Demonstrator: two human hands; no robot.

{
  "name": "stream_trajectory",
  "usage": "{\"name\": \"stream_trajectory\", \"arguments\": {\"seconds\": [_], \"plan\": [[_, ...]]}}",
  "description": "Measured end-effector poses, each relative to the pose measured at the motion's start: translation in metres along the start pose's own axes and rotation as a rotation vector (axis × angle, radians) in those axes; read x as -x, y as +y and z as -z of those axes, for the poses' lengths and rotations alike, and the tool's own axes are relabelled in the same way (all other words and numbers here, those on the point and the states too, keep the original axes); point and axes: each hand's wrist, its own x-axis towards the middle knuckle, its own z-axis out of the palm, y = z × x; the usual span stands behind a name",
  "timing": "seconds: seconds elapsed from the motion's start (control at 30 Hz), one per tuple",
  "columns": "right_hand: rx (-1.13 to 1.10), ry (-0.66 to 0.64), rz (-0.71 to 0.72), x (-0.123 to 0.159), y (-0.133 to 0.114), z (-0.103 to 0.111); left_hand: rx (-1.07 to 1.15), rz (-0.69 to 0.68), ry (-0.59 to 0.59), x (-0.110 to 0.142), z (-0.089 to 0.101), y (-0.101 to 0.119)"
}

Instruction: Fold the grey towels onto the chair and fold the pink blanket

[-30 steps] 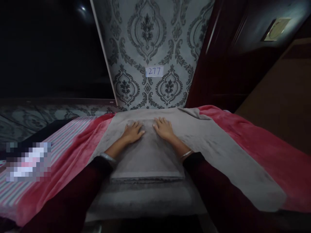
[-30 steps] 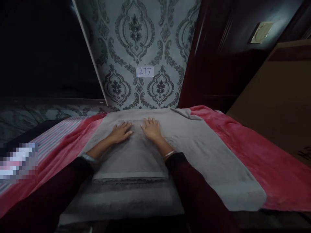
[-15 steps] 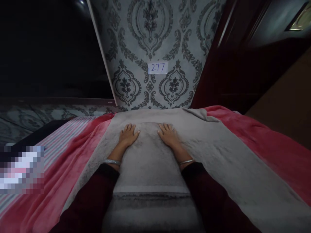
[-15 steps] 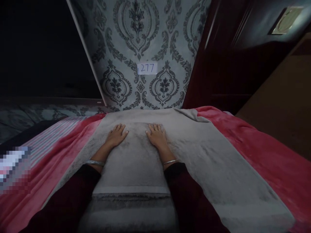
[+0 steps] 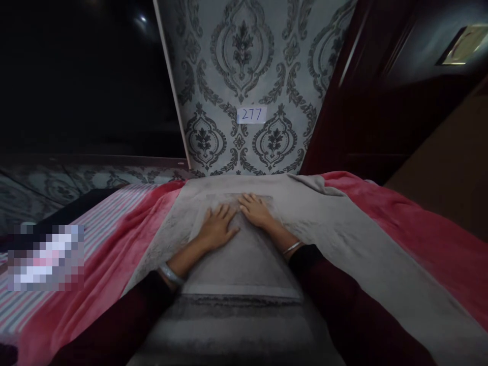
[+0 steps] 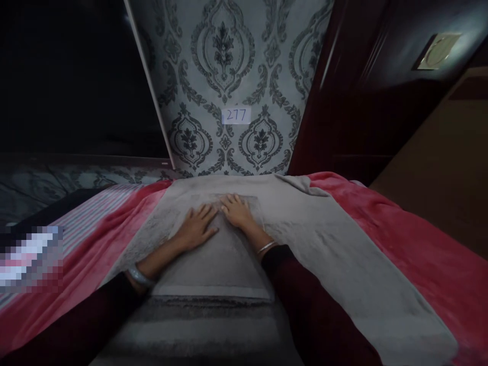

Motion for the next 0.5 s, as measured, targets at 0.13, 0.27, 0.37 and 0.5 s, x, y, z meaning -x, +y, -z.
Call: {"name": "stream_trajectory", "arguments": {"seconds": [0.13, 0.27, 0.37, 0.5], "plan": [[-0.013, -0.062, 0.084, -0.008, -0.006, -0.008, -0.01, -0.048, -0.026, 0.015, -0.012, 0.017], [-0.028, -0.062, 0.082, -0.009, -0.001, -0.013, -0.027, -0.03, -0.041, 0.016, -0.008, 0.019], [-0.013, -0.065, 0.083, -0.009, -0.001, -0.013, -0.029, -0.035, -0.045, 0.016, -0.005, 0.019], [-0.01, -0.081, 0.051, -0.006, -0.005, -0.007, -0.035, -0.057, -0.04, 0.021, -0.004, 0.016]]}}
